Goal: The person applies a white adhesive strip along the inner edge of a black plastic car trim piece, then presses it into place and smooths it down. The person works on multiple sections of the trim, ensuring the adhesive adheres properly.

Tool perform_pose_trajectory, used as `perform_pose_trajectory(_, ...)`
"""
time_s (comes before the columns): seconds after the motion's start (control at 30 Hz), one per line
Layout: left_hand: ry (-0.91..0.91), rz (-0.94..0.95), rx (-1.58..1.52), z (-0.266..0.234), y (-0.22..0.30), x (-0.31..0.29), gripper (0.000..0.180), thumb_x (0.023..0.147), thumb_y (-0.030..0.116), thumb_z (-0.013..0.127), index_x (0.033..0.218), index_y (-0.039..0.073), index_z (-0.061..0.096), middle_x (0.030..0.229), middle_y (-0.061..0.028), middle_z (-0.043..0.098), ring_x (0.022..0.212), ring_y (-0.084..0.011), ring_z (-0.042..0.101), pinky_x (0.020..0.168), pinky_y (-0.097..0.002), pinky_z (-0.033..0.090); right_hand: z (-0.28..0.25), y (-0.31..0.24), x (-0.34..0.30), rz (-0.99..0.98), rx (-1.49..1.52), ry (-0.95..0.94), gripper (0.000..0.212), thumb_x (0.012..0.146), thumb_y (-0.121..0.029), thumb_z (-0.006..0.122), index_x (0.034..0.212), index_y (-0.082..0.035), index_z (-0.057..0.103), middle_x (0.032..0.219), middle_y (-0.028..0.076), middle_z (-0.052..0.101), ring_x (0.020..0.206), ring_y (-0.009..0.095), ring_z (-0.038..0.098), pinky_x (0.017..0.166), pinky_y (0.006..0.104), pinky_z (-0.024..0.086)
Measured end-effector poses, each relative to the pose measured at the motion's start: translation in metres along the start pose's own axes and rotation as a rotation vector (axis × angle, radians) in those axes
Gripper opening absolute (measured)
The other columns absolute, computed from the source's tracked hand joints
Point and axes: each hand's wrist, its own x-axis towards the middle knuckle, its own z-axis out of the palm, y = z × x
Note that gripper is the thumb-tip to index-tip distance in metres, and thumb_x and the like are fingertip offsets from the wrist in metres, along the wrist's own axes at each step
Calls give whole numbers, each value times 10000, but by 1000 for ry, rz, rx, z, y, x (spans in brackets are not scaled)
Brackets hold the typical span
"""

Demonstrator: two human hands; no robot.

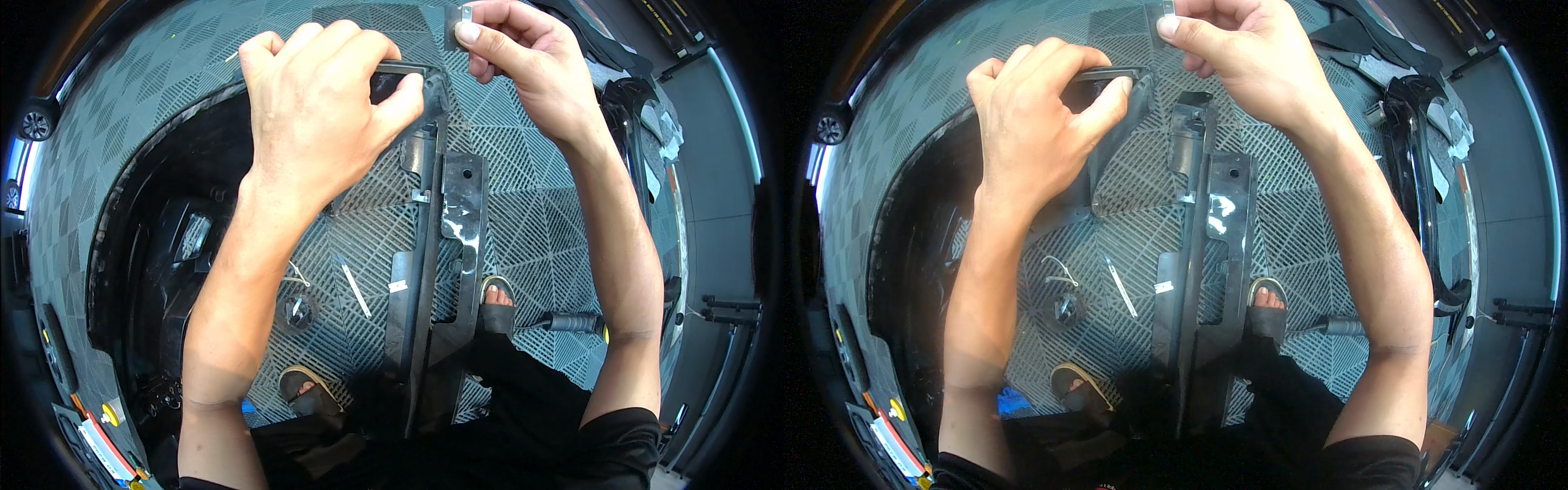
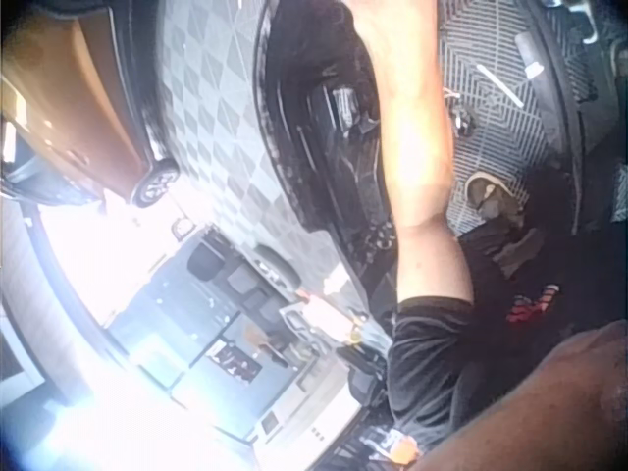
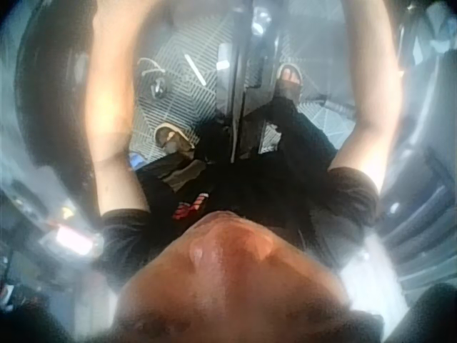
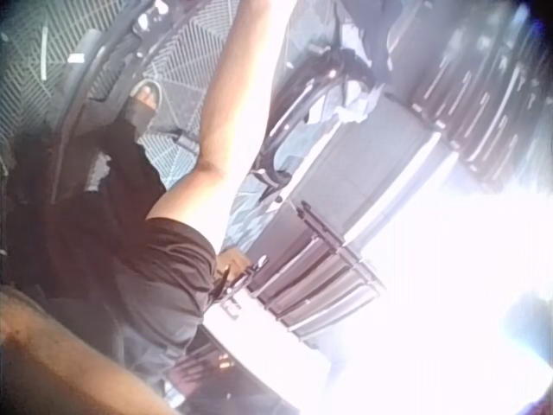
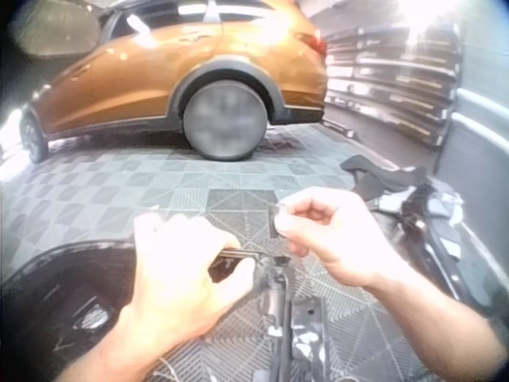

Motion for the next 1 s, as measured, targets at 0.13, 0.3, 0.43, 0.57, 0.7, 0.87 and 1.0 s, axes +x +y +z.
perform_pose_trajectory(0.13,-2,-18,43,3,2,0,300,828,433,815,808,147,726,753,24,645,759,-174,597,813,-424,329,0,1,1,5,10,4,248,956,-236,746,1052,-9,715,834,31,704,733,101,639,707,271,544)
perform_pose_trajectory(0.3,-2,-28,74,6,-1,1,346,833,477,812,785,150,709,745,24,636,752,-173,592,806,-423,324,1,3,1,22,5,9,248,958,-236,744,1054,-9,716,832,29,702,730,99,639,702,272,543)
perform_pose_trajectory(0.43,17,-1,42,4,-1,1,301,823,428,820,782,152,708,739,29,630,749,-167,592,808,-425,322,0,4,3,-11,-10,-2,252,957,-237,745,1057,-8,716,837,32,704,727,100,641,702,272,545)
perform_pose_trajectory(0.57,-4,-20,23,1,2,1,239,799,355,846,801,149,725,780,48,645,766,-160,595,844,-402,308,4,5,5,-18,4,-4,252,957,-235,744,1058,-7,717,837,34,706,728,100,644,694,272,547)
perform_pose_trajectory(0.7,-15,-37,7,-2,4,3,222,777,332,842,800,146,723,787,43,648,781,-160,600,860,-400,312,5,6,7,-16,6,3,258,956,-235,744,1060,0,715,835,36,706,727,100,644,684,271,546)
perform_pose_trajectory(0.87,-78,-57,20,-7,6,4,223,769,331,838,829,144,732,808,33,659,814,-154,615,882,-398,317,3,10,6,7,29,-4,263,953,-233,747,1059,6,712,831,35,703,726,100,643,692,272,546)
perform_pose_trajectory(1.0,-89,-30,22,-9,6,3,217,792,321,827,867,137,740,836,30,667,849,-166,624,889,-405,323,1,13,7,-21,27,-5,270,951,-241,750,1057,4,711,830,33,702,726,102,642,699,272,544)
